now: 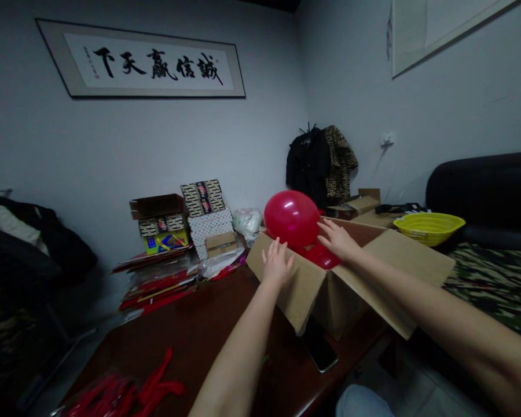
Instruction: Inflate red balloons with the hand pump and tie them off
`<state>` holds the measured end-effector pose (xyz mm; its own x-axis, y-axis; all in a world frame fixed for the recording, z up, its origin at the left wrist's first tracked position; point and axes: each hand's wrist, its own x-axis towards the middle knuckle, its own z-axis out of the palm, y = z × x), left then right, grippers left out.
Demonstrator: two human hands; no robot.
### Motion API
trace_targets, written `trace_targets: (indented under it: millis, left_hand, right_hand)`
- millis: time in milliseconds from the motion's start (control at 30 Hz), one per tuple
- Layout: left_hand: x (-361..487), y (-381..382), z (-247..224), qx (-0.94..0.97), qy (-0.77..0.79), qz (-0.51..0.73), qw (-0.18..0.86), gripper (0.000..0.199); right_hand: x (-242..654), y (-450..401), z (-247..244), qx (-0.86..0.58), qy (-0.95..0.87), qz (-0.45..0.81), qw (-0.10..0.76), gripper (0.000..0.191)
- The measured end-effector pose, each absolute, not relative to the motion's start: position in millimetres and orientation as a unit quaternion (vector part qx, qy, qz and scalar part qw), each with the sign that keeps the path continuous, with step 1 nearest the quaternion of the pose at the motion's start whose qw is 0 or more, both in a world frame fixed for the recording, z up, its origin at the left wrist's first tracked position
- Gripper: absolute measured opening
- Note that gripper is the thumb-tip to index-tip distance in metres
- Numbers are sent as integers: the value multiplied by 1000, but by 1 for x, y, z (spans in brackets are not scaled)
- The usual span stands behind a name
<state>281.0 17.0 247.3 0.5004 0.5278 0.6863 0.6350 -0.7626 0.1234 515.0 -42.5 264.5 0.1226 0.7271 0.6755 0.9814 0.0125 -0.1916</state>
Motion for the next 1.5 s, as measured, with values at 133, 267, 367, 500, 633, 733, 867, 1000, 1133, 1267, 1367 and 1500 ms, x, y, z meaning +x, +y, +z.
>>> trace_targets:
  millis: [133,267,367,500,633,733,867,1000,1133,1267,1367,1500]
  left_hand:
    - [286,16,250,-871,-330,-357,65,45]
    - [293,15,252,-876,-331,-346,49,45]
    - [298,15,252,-878,-331,-343,44,46]
    - [303,13,253,-879,-326,-345,45,46]
    - [305,11,256,-882,-325,-340,45,46]
    - [306,10,256,-884,-323,-337,43,46]
    - [308,11,255,-885,-316,-339,44,46]
    - [307,10,255,-888,-317,-332,43,47]
    - [301,8,257,-889,-320,-324,43,46]
    - [288,3,256,-893,-312,-323,39,45]
    - [273,-5,253,-895,-296,-330,43,44]
    - [249,-17,247,-902,-281,-324,44,45]
  right_hand:
    - [514,-43,264,-679,-636,-190,313,53]
    - [514,-46,264,-682,-638,-185,305,53]
    - [515,-49,263,-687,-637,-179,301,53]
    - [519,-52,262,-694,-631,-173,300,54]
    - [524,-54,262,-698,-626,-169,303,55]
    - [528,-56,263,-698,-625,-167,308,54]
    - [528,-61,264,-695,-628,-160,311,53]
    - [521,-63,264,-690,-636,-154,310,53]
    - [509,-62,266,-683,-645,-153,309,53]
    - [491,-65,268,-669,-658,-155,310,52]
    - [470,-73,268,-653,-673,-159,311,51]
    - [437,-86,263,-623,-702,-159,306,49]
